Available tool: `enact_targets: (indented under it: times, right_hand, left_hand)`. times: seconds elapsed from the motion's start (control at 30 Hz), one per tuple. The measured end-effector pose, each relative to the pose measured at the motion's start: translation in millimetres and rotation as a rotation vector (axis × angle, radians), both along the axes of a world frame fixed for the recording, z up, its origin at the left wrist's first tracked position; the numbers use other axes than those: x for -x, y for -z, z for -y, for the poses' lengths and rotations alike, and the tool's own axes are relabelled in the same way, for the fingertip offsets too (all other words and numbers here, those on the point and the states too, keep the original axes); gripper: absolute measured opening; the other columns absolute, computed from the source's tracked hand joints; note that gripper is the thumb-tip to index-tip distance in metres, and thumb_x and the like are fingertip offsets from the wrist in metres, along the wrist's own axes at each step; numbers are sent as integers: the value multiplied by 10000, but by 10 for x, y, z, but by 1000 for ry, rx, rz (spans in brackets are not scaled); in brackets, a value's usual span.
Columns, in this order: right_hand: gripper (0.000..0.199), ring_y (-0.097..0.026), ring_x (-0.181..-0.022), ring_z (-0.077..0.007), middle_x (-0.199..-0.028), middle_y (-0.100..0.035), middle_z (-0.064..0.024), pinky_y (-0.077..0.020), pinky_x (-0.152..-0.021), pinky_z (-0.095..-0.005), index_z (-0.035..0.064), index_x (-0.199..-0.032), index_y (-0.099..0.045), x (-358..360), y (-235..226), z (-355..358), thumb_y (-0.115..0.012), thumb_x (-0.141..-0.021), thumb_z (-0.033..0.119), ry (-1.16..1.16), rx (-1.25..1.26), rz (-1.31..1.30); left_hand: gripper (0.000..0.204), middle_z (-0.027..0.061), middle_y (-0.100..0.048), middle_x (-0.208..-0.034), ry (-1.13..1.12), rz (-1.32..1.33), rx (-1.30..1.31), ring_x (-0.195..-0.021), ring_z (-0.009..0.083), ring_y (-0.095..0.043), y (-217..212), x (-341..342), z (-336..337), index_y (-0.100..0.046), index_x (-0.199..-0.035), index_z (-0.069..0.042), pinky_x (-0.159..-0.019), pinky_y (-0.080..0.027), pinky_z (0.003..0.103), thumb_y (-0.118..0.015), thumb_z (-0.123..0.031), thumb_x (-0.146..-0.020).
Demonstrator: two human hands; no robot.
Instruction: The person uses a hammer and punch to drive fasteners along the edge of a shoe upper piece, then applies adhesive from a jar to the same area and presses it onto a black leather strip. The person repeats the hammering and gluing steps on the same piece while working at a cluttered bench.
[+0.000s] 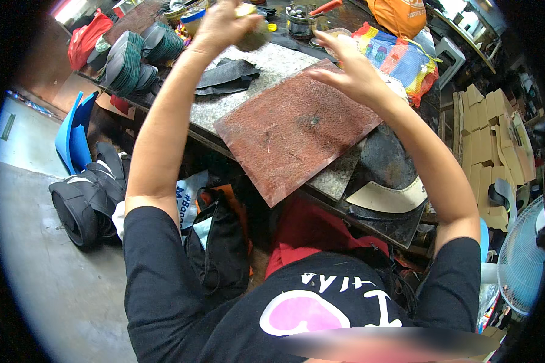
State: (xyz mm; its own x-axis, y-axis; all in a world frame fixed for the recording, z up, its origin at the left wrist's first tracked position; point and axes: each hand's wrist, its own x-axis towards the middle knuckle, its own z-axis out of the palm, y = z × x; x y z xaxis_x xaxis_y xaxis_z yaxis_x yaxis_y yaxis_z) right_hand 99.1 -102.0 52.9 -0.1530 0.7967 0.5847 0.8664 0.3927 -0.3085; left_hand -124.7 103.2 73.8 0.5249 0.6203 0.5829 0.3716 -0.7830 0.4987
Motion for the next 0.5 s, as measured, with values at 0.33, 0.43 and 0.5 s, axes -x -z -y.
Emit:
enact_targets:
  times: [0.33,0.43,0.5]
  right_hand:
    - [947,-600,-1174,-327,-1247,-644,-177,-404,-1045,-448,106,-1288,-590,302,371,-976,-755,-596,731,83,461,-172]
    - [958,-583,-1199,-353,-1243,-637,-200,-383,-1059,-478,101,-1286,-580,340,470,-1011,-745,-592,740,82,396,-270]
    - [933,-590,-1186,-361,-1226,-639,-214,-397,-1048,-474,90,-1270,-580,362,527,-1049,-752,-604,720,122,400,-276]
  left_hand:
    - [447,228,-677,-815,-21,-274,-381,-771,423,-687,253,-341,380,-504,-1020,-39,-685,-556,480,-613,-460,-918]
    - [372,218,-671,-761,-41,-273,-403,-738,430,-676,262,-370,365,-499,-1031,-71,-664,-545,502,-556,-430,-951]
    - [310,220,-677,-828,-122,-342,-349,-784,401,-691,256,-408,387,-553,-1024,-76,-670,-555,489,-557,-376,-946]
